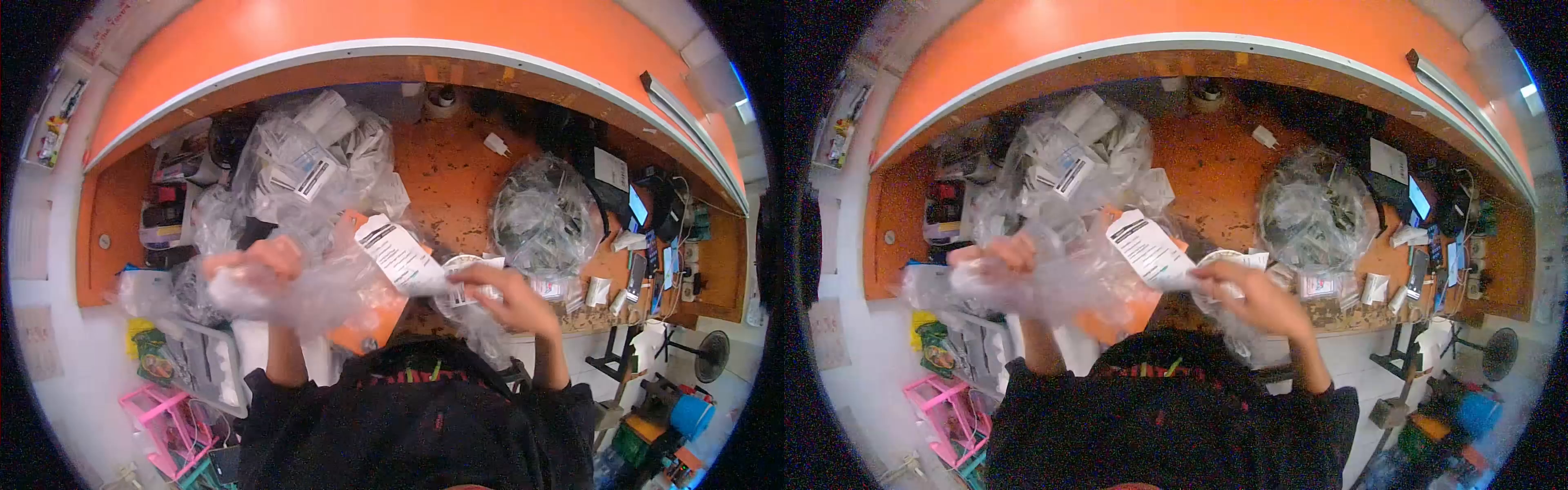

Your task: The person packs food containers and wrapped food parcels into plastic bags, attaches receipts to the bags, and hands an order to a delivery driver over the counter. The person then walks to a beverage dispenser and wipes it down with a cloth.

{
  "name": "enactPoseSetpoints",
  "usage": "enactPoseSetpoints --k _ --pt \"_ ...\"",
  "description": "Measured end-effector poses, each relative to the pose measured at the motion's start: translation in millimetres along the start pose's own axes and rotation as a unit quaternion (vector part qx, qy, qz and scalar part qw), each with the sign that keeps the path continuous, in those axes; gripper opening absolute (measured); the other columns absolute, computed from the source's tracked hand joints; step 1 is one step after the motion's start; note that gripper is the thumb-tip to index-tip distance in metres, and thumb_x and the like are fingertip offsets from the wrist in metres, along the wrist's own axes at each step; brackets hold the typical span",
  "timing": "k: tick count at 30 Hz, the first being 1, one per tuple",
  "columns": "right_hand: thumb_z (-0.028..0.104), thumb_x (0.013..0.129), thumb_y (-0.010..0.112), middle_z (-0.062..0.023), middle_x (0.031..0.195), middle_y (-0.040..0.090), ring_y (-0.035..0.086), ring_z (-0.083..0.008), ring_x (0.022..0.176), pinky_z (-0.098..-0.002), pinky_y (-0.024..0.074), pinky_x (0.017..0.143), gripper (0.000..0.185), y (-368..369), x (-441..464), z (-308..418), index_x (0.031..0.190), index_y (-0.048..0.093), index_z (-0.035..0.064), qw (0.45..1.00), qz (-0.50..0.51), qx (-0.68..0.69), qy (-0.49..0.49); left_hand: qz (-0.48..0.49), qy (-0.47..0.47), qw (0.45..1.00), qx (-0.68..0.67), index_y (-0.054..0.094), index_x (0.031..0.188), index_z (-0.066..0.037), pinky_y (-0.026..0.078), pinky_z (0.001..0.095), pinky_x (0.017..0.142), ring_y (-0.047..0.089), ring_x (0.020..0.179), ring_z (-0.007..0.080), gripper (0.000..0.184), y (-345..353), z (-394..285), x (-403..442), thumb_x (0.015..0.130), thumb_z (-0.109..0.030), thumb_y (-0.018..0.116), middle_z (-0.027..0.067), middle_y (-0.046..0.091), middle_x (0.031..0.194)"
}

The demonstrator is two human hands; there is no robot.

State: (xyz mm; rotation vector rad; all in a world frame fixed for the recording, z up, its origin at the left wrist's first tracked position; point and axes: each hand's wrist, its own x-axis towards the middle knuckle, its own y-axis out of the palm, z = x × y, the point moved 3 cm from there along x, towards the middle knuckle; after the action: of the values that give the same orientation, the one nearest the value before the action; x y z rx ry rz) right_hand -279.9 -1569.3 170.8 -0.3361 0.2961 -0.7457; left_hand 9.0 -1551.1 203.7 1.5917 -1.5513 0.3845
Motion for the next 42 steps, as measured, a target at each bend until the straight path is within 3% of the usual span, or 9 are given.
enactPoseSetpoints --k 3,10,18,24,27,32,34,36,42 --pt "0.023 0.090 0.046 -0.0130 0.111 0.056 0.056 -0.0180 0.096 -0.0278 0.0437 0.081 0.035 5 44 -29 0.113 0.050 -0.0020 0.994 -0.066 0.061 0.063 0.071 0.064 0.995 0.042 0.032 0.094 -0.013 0.032 0.0289 0.050 0.038 0.046 0.0134 0.027 -1 -45 40 0.093 -0.039 0.032 0.0054 0.042 0.064" --pt "0.036 0.084 0.057 -0.0088 0.109 0.053 0.051 -0.0138 0.095 -0.0261 0.0427 0.080 0.057 98 103 -32 0.121 0.040 -0.0036 0.881 0.176 0.422 0.119 0.136 0.135 0.981 0.042 0.038 0.090 -0.015 0.025 0.0251 0.049 0.030 0.048 0.0103 0.023 27 -110 114 0.093 -0.038 0.035 -0.0006 0.031 0.060" --pt "0.019 0.083 0.059 -0.0041 0.109 0.053 0.052 -0.0108 0.096 -0.0230 0.0423 0.079 0.057 51 83 54 0.131 0.031 0.0052 0.931 -0.055 0.358 -0.034 -0.039 0.107 0.984 0.139 0.036 0.074 -0.016 0.027 0.0213 0.050 0.031 0.056 0.0099 0.032 -19 -129 185 0.089 -0.043 0.043 -0.0018 0.032 0.062" --pt "0.025 0.084 0.059 -0.0131 0.119 0.045 0.048 -0.0177 0.105 -0.0295 0.0356 0.092 0.060 12 78 84 0.128 0.029 -0.0021 0.901 -0.190 0.375 -0.106 -0.088 0.127 0.926 0.344 0.046 0.081 -0.009 0.036 0.0255 0.051 0.042 0.057 0.0118 0.026 -31 -100 273 0.087 -0.035 0.049 0.0000 0.045 0.064" --pt "0.019 0.087 0.051 -0.0073 0.106 0.055 0.057 -0.0140 0.091 -0.0289 0.0507 0.071 0.045 -14 93 80 0.126 0.034 0.0038 0.888 -0.274 0.343 -0.133 -0.083 0.165 0.881 0.435 0.052 0.085 -0.006 0.040 0.0277 0.051 0.048 0.058 0.0127 0.025 -16 -89 305 0.086 -0.030 0.052 0.0009 0.051 0.066" --pt "0.024 0.088 0.051 -0.0132 0.110 0.050 0.056 -0.0212 0.095 -0.0344 0.0509 0.076 0.046 -63 111 119 0.122 0.034 -0.0014 0.887 -0.231 0.372 -0.147 -0.062 0.200 0.846 0.491 0.054 0.087 0.000 0.042 0.0367 0.047 0.055 0.050 0.0292 0.024 -15 -57 360 0.084 -0.024 0.055 0.0163 0.058 0.061" --pt "0.023 0.088 0.050 -0.0120 0.107 0.053 0.057 -0.0207 0.093 -0.0356 0.0510 0.075 0.043 -85 126 115 0.120 0.035 -0.0021 0.870 -0.267 0.389 -0.139 -0.032 0.274 0.833 0.480 0.048 0.107 -0.005 0.043 0.0429 0.053 0.056 0.061 0.0382 0.028 -29 -29 377 0.084 -0.021 0.053 0.0194 0.056 0.064" --pt "0.022 0.088 0.048 -0.0124 0.106 0.054 0.056 -0.0217 0.095 -0.0391 0.0507 0.076 0.039 -101 138 116 0.117 0.038 -0.0033 0.857 -0.277 0.405 -0.158 -0.062 0.146 0.808 0.567 0.043 0.121 -0.006 0.042 0.0469 0.058 0.056 0.068 0.0399 0.042 -35 -13 373 0.084 -0.023 0.052 0.0226 0.058 0.072" --pt "0.021 0.088 0.046 -0.0171 0.109 0.052 0.051 -0.0260 0.103 -0.0439 0.0449 0.086 0.034 -153 193 111 0.113 0.045 -0.0022 0.867 -0.238 0.426 -0.099 -0.082 0.113 0.820 0.555 0.040 0.123 -0.007 0.045 0.0476 0.063 0.057 0.075 0.0411 0.045 -80 60 393 0.083 -0.022 0.053 0.0245 0.059 0.078"
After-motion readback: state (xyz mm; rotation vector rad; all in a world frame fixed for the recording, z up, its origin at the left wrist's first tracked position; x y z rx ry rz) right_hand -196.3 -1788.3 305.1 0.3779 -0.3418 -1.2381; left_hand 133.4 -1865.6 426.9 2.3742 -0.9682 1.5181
